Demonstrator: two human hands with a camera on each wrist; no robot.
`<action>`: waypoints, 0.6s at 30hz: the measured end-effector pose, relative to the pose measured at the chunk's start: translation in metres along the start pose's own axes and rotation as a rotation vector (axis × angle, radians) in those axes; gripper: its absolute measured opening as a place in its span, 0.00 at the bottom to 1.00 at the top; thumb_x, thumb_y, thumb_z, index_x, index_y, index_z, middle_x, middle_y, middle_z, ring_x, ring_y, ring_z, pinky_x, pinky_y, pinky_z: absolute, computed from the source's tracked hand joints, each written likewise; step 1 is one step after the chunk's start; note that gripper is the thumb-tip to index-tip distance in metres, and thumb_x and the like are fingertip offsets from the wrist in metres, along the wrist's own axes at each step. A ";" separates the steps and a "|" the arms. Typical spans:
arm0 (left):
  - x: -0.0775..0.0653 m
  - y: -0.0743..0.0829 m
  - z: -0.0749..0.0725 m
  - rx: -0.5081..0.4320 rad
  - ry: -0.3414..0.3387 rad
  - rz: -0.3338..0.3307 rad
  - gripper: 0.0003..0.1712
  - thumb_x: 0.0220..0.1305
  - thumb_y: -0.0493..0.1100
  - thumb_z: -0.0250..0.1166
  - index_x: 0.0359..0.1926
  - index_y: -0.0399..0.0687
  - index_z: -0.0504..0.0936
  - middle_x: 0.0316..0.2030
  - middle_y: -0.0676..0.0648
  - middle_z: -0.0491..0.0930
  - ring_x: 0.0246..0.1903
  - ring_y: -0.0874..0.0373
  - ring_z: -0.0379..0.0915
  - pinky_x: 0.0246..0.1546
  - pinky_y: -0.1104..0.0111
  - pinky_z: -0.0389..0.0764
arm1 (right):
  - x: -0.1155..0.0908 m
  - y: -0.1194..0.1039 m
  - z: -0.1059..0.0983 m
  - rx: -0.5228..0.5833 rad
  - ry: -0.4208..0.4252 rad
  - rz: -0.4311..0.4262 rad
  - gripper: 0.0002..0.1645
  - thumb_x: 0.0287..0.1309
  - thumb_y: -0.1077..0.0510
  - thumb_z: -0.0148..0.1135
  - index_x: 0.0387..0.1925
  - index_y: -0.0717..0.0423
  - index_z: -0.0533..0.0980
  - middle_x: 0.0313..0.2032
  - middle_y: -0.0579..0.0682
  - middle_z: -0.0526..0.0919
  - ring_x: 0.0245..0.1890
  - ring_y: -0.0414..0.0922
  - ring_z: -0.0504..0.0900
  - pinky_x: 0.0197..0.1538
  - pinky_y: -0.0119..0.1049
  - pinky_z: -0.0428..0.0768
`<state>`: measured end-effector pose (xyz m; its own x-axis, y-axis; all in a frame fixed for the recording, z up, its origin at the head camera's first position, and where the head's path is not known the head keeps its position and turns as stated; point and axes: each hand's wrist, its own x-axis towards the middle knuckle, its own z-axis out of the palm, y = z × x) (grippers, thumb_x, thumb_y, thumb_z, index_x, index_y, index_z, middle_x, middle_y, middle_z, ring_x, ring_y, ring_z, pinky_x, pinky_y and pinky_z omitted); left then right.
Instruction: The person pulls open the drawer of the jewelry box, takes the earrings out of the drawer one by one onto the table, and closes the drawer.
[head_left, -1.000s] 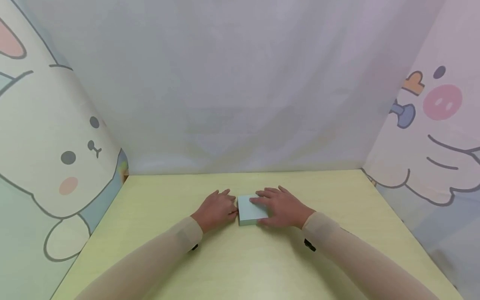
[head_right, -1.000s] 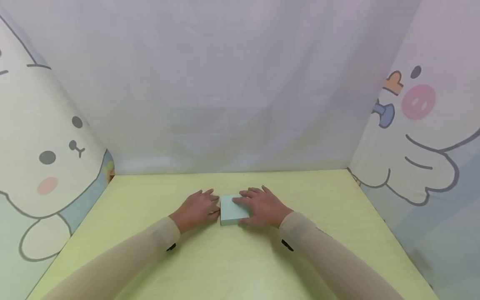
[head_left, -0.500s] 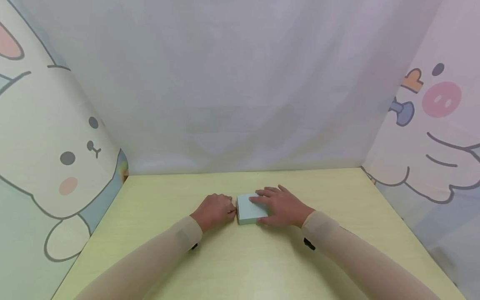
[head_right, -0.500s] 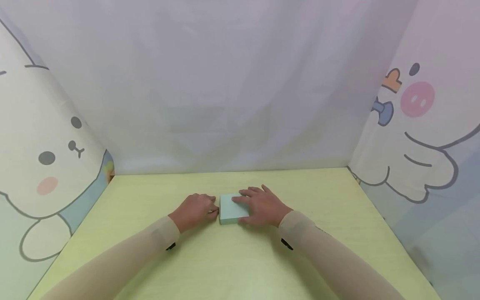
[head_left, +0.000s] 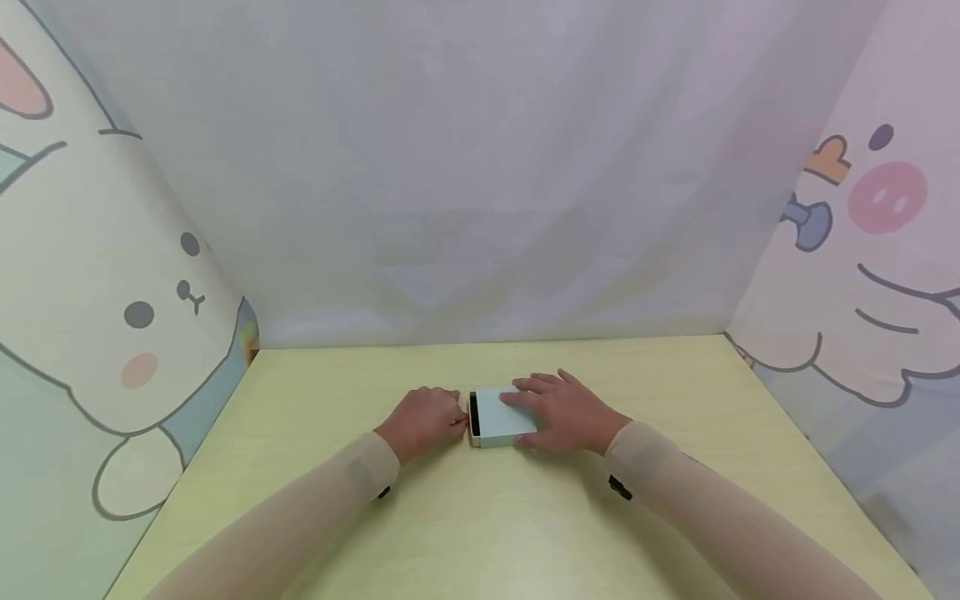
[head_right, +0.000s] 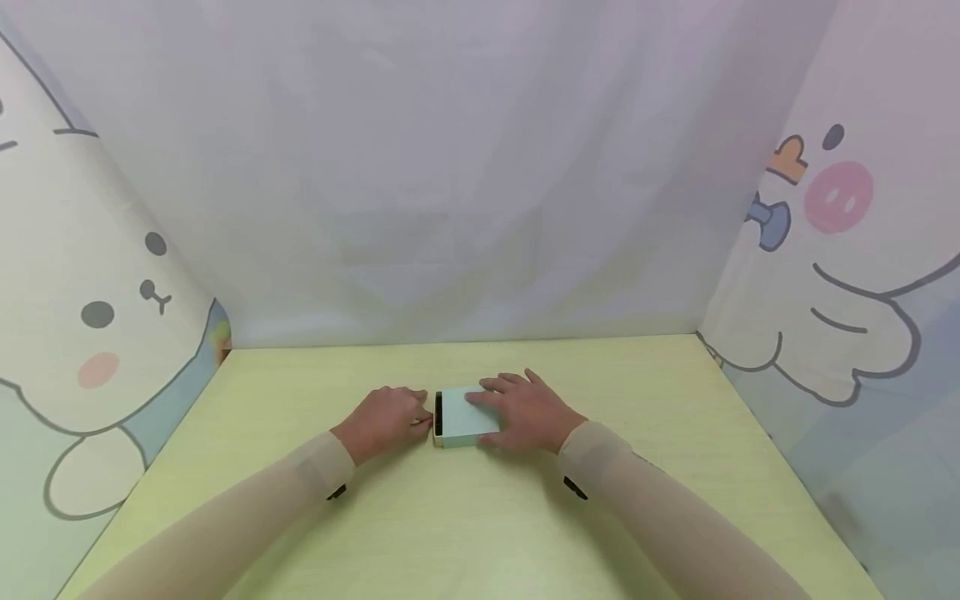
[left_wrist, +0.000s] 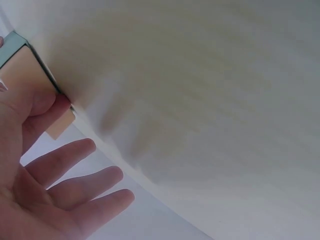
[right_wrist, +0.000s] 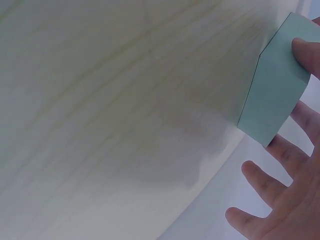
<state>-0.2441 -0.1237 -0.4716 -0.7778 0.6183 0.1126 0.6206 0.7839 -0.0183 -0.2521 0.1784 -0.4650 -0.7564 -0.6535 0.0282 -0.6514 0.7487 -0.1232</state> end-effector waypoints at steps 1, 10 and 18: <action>0.000 0.000 0.000 -0.003 0.000 -0.001 0.13 0.79 0.42 0.74 0.34 0.57 0.97 0.29 0.53 0.84 0.27 0.62 0.67 0.30 0.64 0.83 | 0.000 0.000 0.000 0.000 0.000 0.001 0.44 0.74 0.35 0.78 0.85 0.36 0.78 0.84 0.51 0.82 0.85 0.61 0.80 0.85 0.80 0.73; -0.005 -0.003 -0.004 0.006 -0.013 -0.016 0.12 0.80 0.43 0.75 0.34 0.56 0.98 0.29 0.53 0.85 0.26 0.63 0.66 0.30 0.65 0.82 | -0.001 0.000 0.001 0.002 -0.007 0.008 0.44 0.75 0.34 0.78 0.86 0.35 0.78 0.84 0.51 0.82 0.85 0.61 0.80 0.86 0.80 0.72; -0.010 -0.007 -0.005 0.014 -0.007 -0.030 0.12 0.79 0.42 0.76 0.34 0.54 0.98 0.27 0.54 0.79 0.26 0.64 0.62 0.29 0.67 0.78 | -0.001 -0.001 -0.001 0.009 -0.005 0.005 0.44 0.75 0.34 0.78 0.86 0.35 0.78 0.84 0.52 0.82 0.85 0.61 0.80 0.86 0.80 0.72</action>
<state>-0.2401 -0.1356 -0.4676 -0.7967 0.5949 0.1066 0.5955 0.8028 -0.0287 -0.2505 0.1783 -0.4640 -0.7591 -0.6506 0.0229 -0.6473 0.7506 -0.1326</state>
